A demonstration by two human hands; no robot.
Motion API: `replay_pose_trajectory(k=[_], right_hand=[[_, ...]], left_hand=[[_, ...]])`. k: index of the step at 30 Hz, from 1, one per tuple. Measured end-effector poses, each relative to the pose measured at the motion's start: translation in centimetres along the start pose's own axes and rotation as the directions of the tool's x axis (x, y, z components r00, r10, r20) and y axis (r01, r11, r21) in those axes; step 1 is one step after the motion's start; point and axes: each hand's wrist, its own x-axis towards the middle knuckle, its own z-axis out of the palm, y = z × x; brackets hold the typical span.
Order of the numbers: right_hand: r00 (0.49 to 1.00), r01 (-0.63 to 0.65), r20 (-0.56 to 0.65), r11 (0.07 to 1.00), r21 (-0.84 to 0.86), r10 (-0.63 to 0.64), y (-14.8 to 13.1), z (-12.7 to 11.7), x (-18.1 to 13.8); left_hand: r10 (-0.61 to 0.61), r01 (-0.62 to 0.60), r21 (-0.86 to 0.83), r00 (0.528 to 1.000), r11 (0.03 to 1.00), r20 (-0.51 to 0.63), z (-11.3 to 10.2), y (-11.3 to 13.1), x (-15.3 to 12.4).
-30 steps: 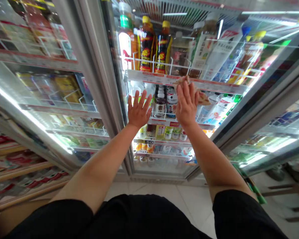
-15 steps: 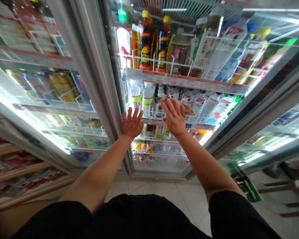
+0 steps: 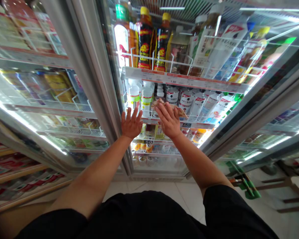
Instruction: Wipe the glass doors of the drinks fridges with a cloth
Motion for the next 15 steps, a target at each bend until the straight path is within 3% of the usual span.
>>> replay_pose_trajectory(k=[4,8,10,13,15], right_hand=[[0.986,-0.150,0.079,0.988,0.029,0.148,-2.5,1.1,-2.3],[0.966,0.134,0.199,0.978,0.162,-0.165,-4.1,2.3,-6.6],[0.955,0.170,0.214,0.970,0.174,-0.205,-3.0,2.1,-7.0],[0.982,0.038,0.179,0.995,0.087,-0.053,-0.1,1.1,-5.9],[0.992,-0.108,0.070,0.994,0.010,0.107,1.3,0.6,-5.3]], left_hand=[[-0.007,0.007,-0.006,1.000,1.000,0.001,0.0,0.0,0.0],[-0.010,0.010,-0.012,1.000,1.000,-0.004,-0.1,-0.1,-0.1],[-0.009,0.009,-0.020,1.000,1.000,-0.004,-0.1,-0.1,-0.1],[0.002,-0.003,-0.022,1.000,1.000,-0.009,-0.2,-0.1,0.0],[0.027,-0.028,-0.007,0.999,1.000,-0.039,-0.3,0.0,0.1]])
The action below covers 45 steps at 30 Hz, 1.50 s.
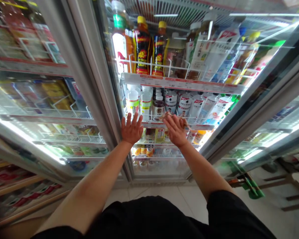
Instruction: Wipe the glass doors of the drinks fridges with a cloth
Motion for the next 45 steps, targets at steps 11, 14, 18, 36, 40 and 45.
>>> replay_pose_trajectory(k=[11,14,18,36,40,45], right_hand=[[0.943,-0.258,-0.219,0.966,0.000,0.251,0.3,-0.7,-0.3],[0.870,-0.361,-0.350,0.932,0.030,0.348,1.5,-1.7,1.5],[0.834,-0.409,-0.384,0.911,0.051,0.396,1.1,-1.0,-0.7],[0.479,-0.697,-0.481,0.651,0.300,0.734,12.5,-2.6,-6.4],[0.596,-0.608,-0.538,0.773,0.183,0.596,15.6,-5.6,-3.1],[0.654,-0.503,-0.583,0.853,0.142,0.483,16.9,-5.7,-1.8]], left_hand=[[0.007,-0.008,-0.022,1.000,1.000,-0.018,-0.1,0.1,0.0],[0.023,-0.025,-0.033,0.997,0.999,-0.072,-0.2,0.1,0.2],[0.034,-0.034,-0.009,0.997,0.999,-0.070,-0.2,0.0,0.2],[0.004,0.000,0.151,1.000,0.989,-0.028,-0.1,-0.4,-0.3],[0.026,-0.016,0.135,0.997,0.991,-0.074,-0.3,-0.3,-0.2],[0.015,-0.006,0.122,0.997,0.993,-0.079,-0.1,-0.4,-0.4]])
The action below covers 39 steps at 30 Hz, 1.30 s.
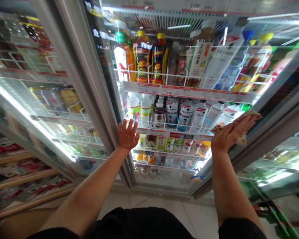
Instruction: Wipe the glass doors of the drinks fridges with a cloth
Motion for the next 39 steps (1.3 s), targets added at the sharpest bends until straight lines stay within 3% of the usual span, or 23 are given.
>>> replay_pose_trajectory(k=[3,6,8,10,14,17,23,25,28,32,36,37,39], right_hand=[[0.999,-0.033,0.029,0.999,0.023,0.032,0.5,0.6,0.0],[0.997,0.009,0.070,0.999,0.048,-0.012,-1.1,1.4,2.7],[0.996,0.078,0.033,0.994,0.078,-0.081,-3.9,1.9,4.3],[0.991,0.092,0.088,0.992,0.087,-0.100,-7.6,2.0,3.9],[0.925,0.227,0.289,0.968,0.106,-0.248,-14.5,2.0,-2.5],[0.867,0.342,0.351,0.935,0.095,-0.353,-17.3,2.4,-5.1],[0.875,0.303,0.369,0.949,0.086,-0.312,-20.4,4.1,-0.5],[0.839,0.323,0.425,0.940,0.110,-0.338,-21.7,4.4,-1.2],[0.726,0.389,0.526,0.895,0.218,-0.443,-23.6,4.3,-4.5],[0.658,0.266,0.625,0.906,0.329,-0.420,-25.9,3.9,-6.6],[0.609,0.018,0.661,0.841,0.541,-0.438,-26.8,3.2,-4.6],[0.614,-0.026,0.644,0.804,0.594,-0.456,-26.5,2.9,-3.8],[0.675,-0.029,0.575,0.763,0.646,-0.462,-24.8,2.1,-2.1]], left_hand=[[-0.013,0.011,0.038,0.999,0.999,0.033,0.0,0.0,-0.1],[0.013,-0.013,0.074,1.000,0.997,0.007,-0.2,0.1,0.1],[0.030,-0.029,0.097,0.999,0.995,-0.014,-0.3,0.2,0.3],[0.030,-0.029,0.109,0.999,0.994,-0.010,-0.4,0.2,0.4],[0.030,-0.029,0.086,1.000,0.996,-0.005,-0.3,0.0,0.3],[0.047,-0.043,0.086,0.998,0.995,-0.043,-0.2,0.0,0.3],[0.046,-0.042,0.068,0.998,0.997,-0.052,0.0,-0.1,0.5],[0.070,-0.065,0.065,0.994,0.996,-0.087,-0.3,-0.1,0.8],[0.088,-0.083,0.050,0.990,0.995,-0.107,-1.2,0.3,1.2],[0.021,-0.043,-0.142,0.988,0.989,-0.156,-3.2,2.6,2.7],[0.103,-0.162,-0.370,0.979,0.915,-0.175,-3.8,5.8,5.7],[0.123,-0.173,-0.398,0.981,0.901,-0.149,-3.7,6.3,6.4],[0.146,-0.168,-0.387,0.985,0.907,-0.088,-3.2,7.1,7.1]])
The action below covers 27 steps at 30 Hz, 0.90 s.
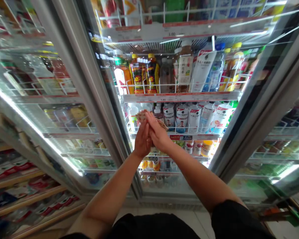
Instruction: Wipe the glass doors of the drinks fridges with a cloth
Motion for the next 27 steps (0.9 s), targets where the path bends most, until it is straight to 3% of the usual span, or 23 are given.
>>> replay_pose_trajectory(k=[2,5,7,8,11,16,20,23,27], right_hand=[[0.987,0.014,-0.158,0.991,-0.134,-0.035,1.8,-3.1,-0.7],[0.919,-0.190,-0.393,0.845,-0.499,-0.025,6.1,-8.0,-2.9],[0.909,-0.308,-0.416,0.711,-0.633,0.023,9.4,-10.3,-4.6],[0.922,-0.303,-0.386,0.675,-0.673,0.029,10.8,-11.0,-5.4],[0.932,-0.296,-0.363,0.617,-0.729,0.018,13.5,-11.3,-7.1],[0.913,-0.294,-0.404,0.604,-0.741,-0.051,13.7,-10.4,-7.5],[0.907,-0.262,-0.404,0.591,-0.763,-0.119,13.5,-10.4,-7.3],[0.909,-0.290,-0.410,0.598,-0.747,-0.071,13.6,-10.5,-7.4],[0.919,-0.311,-0.395,0.610,-0.729,-0.004,13.7,-10.5,-7.6]], left_hand=[[-0.006,0.002,0.090,0.999,0.996,0.046,0.4,0.3,-0.4],[-0.029,0.019,0.218,0.999,0.976,0.045,0.5,0.8,-2.9],[-0.060,0.054,0.246,0.998,0.968,0.016,0.2,0.9,-4.4],[-0.072,0.067,0.249,0.997,0.966,0.010,0.1,0.8,-4.8],[-0.084,0.090,0.248,0.996,0.965,-0.034,-0.4,-0.5,-3.7],[-0.172,0.207,0.242,0.972,0.948,-0.157,-0.4,-2.6,0.6],[-0.174,0.204,0.265,0.976,0.942,-0.130,0.8,-1.7,-1.7],[-0.120,0.144,0.330,0.988,0.933,-0.094,1.3,-1.3,-4.1],[-0.097,0.140,0.368,0.986,0.919,-0.132,0.1,-3.7,-2.5]])
